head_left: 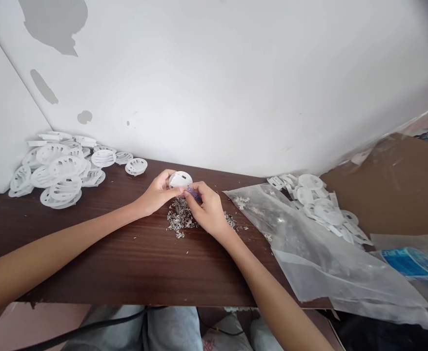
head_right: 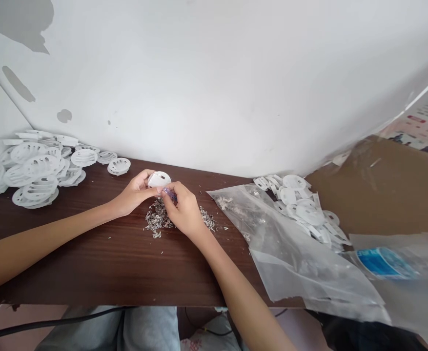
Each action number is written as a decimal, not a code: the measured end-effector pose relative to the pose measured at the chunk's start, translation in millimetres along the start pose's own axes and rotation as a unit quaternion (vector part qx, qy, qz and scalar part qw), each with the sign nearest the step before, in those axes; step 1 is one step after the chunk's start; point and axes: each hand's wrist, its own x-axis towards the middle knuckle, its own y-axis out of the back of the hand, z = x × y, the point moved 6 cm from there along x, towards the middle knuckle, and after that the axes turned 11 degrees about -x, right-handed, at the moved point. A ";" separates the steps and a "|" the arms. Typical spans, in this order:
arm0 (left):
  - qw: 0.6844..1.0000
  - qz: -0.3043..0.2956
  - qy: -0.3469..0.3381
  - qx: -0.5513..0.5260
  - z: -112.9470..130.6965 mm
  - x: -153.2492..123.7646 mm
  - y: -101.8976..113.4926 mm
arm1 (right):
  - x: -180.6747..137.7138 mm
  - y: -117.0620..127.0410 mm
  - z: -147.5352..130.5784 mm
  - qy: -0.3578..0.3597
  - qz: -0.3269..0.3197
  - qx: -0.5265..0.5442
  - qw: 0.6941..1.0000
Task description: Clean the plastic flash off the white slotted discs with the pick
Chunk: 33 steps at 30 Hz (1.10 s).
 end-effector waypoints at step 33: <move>0.999 -0.006 -0.050 -0.008 6.6 0.2 1.2 | -3.2 2.4 -8.2 0.010 -0.048 -0.136 0.990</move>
